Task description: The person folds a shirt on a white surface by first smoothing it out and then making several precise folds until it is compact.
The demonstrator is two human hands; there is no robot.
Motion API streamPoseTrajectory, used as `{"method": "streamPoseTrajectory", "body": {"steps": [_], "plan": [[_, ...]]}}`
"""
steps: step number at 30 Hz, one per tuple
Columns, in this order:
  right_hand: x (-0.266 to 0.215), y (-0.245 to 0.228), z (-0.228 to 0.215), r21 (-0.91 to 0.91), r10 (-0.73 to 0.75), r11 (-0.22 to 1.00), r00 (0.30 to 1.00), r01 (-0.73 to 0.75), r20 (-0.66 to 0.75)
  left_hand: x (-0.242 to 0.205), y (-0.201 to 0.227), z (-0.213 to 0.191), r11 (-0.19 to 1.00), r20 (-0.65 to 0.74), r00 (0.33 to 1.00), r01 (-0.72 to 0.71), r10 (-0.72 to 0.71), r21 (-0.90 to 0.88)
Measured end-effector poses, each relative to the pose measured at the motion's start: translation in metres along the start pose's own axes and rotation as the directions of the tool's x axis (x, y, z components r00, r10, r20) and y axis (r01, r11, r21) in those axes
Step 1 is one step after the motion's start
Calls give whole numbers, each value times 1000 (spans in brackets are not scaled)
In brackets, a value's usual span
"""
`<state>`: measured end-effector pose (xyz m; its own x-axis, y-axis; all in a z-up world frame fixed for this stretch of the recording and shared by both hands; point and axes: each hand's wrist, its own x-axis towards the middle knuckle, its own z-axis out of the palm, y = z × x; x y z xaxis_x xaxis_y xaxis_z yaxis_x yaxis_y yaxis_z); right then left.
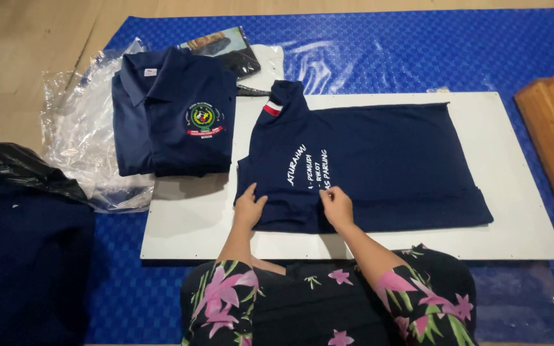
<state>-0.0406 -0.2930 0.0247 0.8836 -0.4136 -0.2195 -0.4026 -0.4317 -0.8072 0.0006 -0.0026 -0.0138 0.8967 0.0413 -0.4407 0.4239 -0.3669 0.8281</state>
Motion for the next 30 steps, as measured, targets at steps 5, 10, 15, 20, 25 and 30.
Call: {"method": "streamPoseTrajectory", "body": {"steps": [5, 10, 15, 20, 25, 30], "plan": [[-28, -32, -22, -336, -172, 896, 924, 290, 341, -41, 36, 5, 489, -153, 651, -372, 743, 789], [-10, -48, -100, -510, -73, 776, 855, 372, 513, -107, 94, 3, 463, 116, 836, -407, 537, 787], [56, 24, -200, -652, -26, 702, 925, 286, 379, -105, 91, 7, 390, 195, 905, -347, 377, 853], [79, 102, -269, -700, 41, 709, 985, 88, 166, -103, 84, 7, 354, 261, 965, -256, 36, 899], [68, 110, -278, -630, 103, 776, 987, 0, 126, -105, 89, 7, 326, 254, 967, -243, 8, 914], [68, 110, -284, -648, 170, 761, 975, -39, 141, -100, 83, 4, 303, 259, 966, -244, -9, 921]]}}
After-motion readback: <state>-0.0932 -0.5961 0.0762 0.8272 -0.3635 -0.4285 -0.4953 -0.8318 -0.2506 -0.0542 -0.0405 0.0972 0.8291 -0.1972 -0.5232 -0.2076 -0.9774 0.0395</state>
